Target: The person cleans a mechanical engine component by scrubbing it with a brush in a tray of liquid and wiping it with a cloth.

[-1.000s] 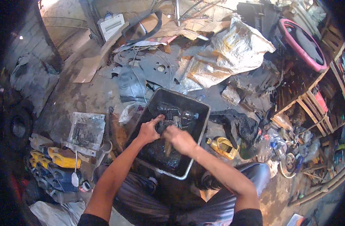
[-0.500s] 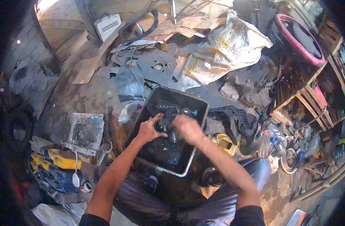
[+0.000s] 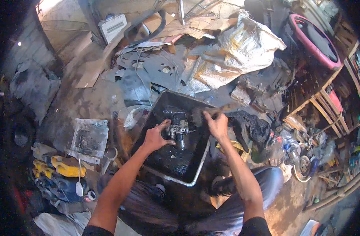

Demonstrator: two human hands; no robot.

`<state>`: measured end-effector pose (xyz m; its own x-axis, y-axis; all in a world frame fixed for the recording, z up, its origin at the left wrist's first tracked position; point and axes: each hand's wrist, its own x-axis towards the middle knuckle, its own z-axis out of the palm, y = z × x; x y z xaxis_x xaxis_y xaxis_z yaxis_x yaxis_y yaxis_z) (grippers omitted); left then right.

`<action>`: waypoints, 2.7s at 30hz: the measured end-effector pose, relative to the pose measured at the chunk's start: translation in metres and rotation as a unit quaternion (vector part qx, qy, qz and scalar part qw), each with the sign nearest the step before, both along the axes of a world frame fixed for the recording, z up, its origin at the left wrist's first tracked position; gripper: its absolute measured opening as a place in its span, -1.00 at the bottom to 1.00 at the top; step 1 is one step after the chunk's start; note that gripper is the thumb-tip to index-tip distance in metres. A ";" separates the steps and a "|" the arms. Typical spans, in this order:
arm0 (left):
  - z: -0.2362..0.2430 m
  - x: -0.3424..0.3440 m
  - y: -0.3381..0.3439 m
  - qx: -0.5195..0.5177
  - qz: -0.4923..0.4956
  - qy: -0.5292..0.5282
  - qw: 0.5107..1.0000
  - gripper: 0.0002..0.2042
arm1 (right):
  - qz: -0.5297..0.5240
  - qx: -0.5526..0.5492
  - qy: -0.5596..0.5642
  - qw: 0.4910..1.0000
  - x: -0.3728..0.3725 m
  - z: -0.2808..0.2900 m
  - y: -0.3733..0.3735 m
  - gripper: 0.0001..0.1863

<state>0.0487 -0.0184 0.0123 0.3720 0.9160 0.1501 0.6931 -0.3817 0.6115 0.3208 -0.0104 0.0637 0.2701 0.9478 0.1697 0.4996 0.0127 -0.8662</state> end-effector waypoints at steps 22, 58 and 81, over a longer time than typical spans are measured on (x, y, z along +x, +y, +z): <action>0.000 0.004 0.006 0.023 -0.011 0.012 1.000 -0.11 | 0.038 0.066 0.004 0.997 -0.072 -0.023 -0.020 -0.73; -0.007 -0.001 0.004 0.016 -0.016 0.030 0.999 -0.05 | 0.231 0.115 -0.144 0.955 -0.044 -0.015 -0.042 -0.63; -0.015 -0.004 0.037 -0.086 0.024 0.005 0.996 -0.27 | 0.305 -0.156 -0.405 0.847 -0.108 -0.086 -0.077 -0.85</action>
<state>0.0450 0.0188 -0.0025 0.3283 0.9445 -0.0135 0.7138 -0.2387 0.6584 0.2127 -0.0873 -0.0226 -0.3724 0.9017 -0.2198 0.9148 0.3169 -0.2504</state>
